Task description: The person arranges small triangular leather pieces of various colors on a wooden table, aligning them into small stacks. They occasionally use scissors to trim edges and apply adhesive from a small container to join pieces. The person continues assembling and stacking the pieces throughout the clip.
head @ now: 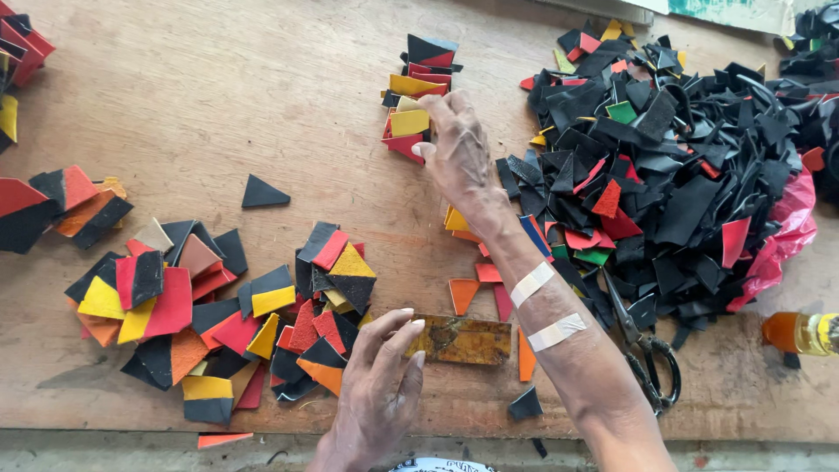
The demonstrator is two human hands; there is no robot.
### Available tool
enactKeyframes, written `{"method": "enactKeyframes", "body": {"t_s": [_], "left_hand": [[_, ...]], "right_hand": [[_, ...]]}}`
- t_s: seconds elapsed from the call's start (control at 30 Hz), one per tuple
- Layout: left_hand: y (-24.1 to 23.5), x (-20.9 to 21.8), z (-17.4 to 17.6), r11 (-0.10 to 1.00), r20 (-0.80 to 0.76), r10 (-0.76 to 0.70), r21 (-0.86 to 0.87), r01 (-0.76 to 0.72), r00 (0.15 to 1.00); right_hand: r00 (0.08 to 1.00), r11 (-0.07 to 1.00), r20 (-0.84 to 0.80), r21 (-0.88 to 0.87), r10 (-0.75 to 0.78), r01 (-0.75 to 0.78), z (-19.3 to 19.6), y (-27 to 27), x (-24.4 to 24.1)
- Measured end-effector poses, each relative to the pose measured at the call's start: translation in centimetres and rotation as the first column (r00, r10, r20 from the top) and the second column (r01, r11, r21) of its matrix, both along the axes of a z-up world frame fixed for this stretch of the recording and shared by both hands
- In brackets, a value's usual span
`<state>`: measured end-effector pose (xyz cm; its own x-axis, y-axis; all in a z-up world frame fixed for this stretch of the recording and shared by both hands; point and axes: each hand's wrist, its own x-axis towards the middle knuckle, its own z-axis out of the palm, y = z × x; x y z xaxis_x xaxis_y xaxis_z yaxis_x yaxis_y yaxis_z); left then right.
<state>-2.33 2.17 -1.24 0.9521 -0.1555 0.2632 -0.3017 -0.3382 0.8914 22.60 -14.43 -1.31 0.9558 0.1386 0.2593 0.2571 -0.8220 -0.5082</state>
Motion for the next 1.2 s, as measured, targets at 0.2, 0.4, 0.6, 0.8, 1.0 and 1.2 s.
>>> {"method": "enactKeyframes", "body": {"t_s": [0.2, 0.4, 0.6, 0.8, 1.0, 1.2], "left_hand": [[0.1, 0.3, 0.2, 0.999, 0.091, 0.004, 0.049, -0.008, 0.996], [0.4, 0.9, -1.1, 0.983, 0.216, -0.003, 0.181, -0.037, 0.976], [0.7, 0.4, -1.8, 0.987, 0.172, -0.033, 0.158, 0.006, 0.984], [0.4, 1.1, -0.4, 0.960, 0.183, 0.206, 0.152, -0.234, 0.961], [1.2, 2.4, 2.0, 0.950, 0.142, 0.256, 0.144, -0.276, 0.956], [0.2, 2.5, 1.8, 0.982, -0.063, 0.184, 0.056, -0.181, 0.981]], "right_hand": [[0.987, 0.997, 0.147, -0.037, 0.070, -0.065, 2.1, 1.0, -2.5], [0.811, 0.943, -0.481, 0.165, 0.333, -0.289, 4.0, 3.7, -11.8], [0.862, 0.902, -0.271, 0.178, 0.429, -0.393, 3.2, 4.9, -13.2], [0.815, 0.887, -0.408, 0.386, 0.411, -0.254, 1.9, 2.6, -12.0], [0.680, 0.697, -0.519, 0.717, 0.518, 0.016, 2.2, -0.6, -12.8], [0.661, 0.823, -0.669, 0.552, 0.340, 0.135, 4.6, -5.2, -17.4]]}}
